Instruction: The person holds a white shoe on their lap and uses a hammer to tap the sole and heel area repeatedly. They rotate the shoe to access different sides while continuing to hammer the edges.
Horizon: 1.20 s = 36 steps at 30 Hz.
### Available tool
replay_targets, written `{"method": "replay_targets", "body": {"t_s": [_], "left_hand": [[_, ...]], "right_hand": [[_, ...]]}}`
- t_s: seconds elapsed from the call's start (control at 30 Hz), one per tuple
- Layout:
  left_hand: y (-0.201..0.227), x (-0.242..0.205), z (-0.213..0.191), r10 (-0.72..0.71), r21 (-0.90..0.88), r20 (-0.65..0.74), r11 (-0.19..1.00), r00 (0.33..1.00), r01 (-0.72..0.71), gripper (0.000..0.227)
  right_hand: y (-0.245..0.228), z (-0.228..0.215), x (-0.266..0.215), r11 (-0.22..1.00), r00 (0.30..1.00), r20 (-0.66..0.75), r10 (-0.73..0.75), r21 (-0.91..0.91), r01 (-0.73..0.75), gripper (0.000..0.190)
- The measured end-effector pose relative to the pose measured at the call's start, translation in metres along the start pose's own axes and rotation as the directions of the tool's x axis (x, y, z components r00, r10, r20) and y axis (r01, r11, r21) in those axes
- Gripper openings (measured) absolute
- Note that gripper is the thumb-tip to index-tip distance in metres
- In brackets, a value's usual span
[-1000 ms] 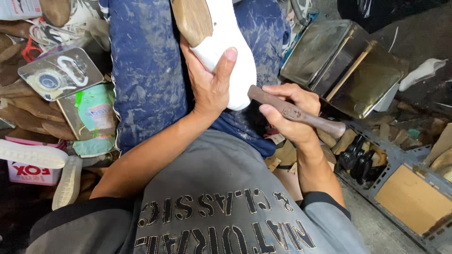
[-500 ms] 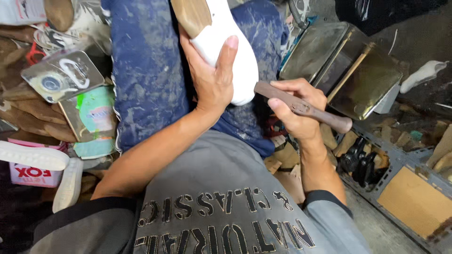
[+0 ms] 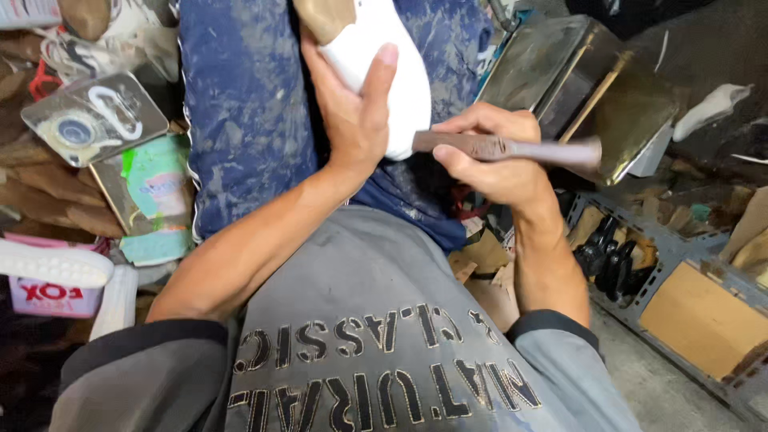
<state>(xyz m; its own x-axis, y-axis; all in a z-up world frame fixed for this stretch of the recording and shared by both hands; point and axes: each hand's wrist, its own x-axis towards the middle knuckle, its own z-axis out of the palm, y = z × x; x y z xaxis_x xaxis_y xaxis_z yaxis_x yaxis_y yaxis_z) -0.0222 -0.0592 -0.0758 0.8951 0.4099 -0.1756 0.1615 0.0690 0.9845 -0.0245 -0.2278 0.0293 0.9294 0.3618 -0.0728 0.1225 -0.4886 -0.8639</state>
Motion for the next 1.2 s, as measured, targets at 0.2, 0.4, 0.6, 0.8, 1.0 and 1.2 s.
{"method": "replay_targets", "body": {"t_s": [0.2, 0.4, 0.6, 0.8, 1.0, 1.2], "left_hand": [[0.019, 0.001, -0.026, 0.032, -0.136, 0.119, 0.991, 0.992, -0.015, 0.082], [0.011, 0.005, -0.020, -0.083, -0.018, 0.123, 0.996, 0.989, 0.086, 0.078], [0.006, 0.005, -0.016, -0.075, -0.001, 0.091, 0.997, 0.993, 0.076, 0.078], [0.003, 0.006, -0.016, 0.007, -0.044, 0.123, 0.999, 0.992, -0.002, 0.074], [0.002, 0.004, -0.020, -0.064, 0.000, 0.114, 0.998, 0.991, 0.065, 0.074], [-0.002, 0.002, -0.021, -0.007, -0.027, 0.175, 1.000, 0.985, 0.012, 0.071]], "right_hand": [[-0.005, 0.000, -0.024, 0.975, 0.975, 0.137, 0.173, 0.114, -0.189, 0.028], [-0.011, 0.026, -0.032, 0.982, 0.956, -0.235, 0.174, -0.023, -0.185, 0.029], [-0.002, 0.025, -0.014, 0.990, 0.977, -0.211, -0.021, -0.143, -0.009, 0.024], [-0.004, 0.000, 0.016, 0.980, 0.975, 0.108, 0.194, -0.074, -0.187, 0.014], [0.001, 0.015, 0.004, 0.999, 0.995, -0.082, -0.052, 0.009, 0.053, 0.025], [0.005, 0.005, 0.028, 0.987, 0.985, 0.077, -0.151, 0.068, 0.146, 0.014]]}}
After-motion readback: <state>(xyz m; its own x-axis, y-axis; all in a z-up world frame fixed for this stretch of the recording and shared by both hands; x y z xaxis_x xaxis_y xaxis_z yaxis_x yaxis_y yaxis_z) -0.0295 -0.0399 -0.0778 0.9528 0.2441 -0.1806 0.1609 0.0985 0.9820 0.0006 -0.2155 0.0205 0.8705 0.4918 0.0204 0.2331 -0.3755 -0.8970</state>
